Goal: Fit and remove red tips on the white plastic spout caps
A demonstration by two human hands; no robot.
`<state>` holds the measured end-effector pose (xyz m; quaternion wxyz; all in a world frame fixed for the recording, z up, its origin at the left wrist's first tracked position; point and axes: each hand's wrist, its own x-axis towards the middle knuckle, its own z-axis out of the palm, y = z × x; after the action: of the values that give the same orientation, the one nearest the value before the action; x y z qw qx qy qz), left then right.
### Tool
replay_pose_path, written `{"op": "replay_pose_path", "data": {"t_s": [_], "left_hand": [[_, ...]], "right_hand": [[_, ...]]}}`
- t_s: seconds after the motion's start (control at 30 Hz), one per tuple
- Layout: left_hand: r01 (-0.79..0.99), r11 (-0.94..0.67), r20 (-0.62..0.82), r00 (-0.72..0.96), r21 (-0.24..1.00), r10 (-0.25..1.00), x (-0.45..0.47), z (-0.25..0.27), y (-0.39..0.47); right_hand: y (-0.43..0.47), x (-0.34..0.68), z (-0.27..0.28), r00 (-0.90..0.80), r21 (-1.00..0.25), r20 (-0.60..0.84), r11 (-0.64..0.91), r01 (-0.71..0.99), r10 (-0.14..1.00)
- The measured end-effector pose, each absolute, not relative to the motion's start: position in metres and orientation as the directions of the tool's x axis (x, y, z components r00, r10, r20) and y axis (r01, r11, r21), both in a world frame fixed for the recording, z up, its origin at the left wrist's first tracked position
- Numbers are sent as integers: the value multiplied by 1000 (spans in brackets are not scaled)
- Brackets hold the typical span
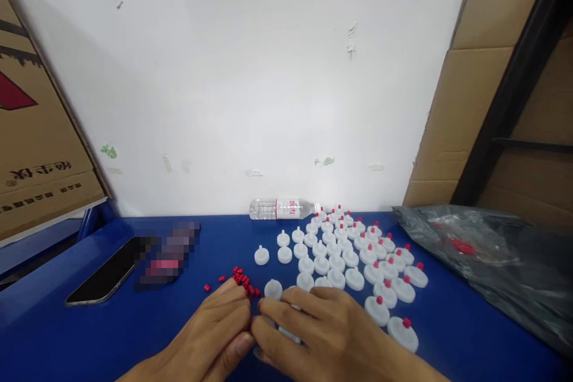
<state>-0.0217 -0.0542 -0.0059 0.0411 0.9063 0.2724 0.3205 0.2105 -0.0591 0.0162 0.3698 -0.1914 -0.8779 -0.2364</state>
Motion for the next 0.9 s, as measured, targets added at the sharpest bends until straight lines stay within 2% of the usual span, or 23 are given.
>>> {"op": "replay_pose_path", "data": {"t_s": [0.1,0.2,0.33,0.4,0.47,0.53,0.63,0.73,0.9], "left_hand": [[451,-832,590,592,322,549,-22,-16,-56],[470,-767,635,444,436,632,-24,-24,-56],[440,-548,484,258,711,836,-33,-12,-37],[449,-488,471,158,749,868,-39,-1,-20],[550,-490,515,124,676,848,-44,7,-4],[680,-496,524,188,540,830,-47,11,6],[793,-477,452,291,379,843,-46,8,11],[843,-456,381,337,287,861,-44,2,10],[866,-448,322,369,221,872,-44,-4,12]], "right_hand": [[-62,210,18,-634,285,758,797,532,152],[-62,215,20,-637,326,760,774,542,126],[-49,244,27,-624,370,771,710,599,125],[-39,262,32,-564,321,799,646,692,207],[-31,276,35,-468,211,829,603,770,307],[-26,284,37,-408,124,832,591,797,376],[-22,289,36,-429,63,766,609,791,478],[-20,294,37,-449,-12,661,607,795,601],[-22,304,49,-452,-92,506,568,818,734]]}}
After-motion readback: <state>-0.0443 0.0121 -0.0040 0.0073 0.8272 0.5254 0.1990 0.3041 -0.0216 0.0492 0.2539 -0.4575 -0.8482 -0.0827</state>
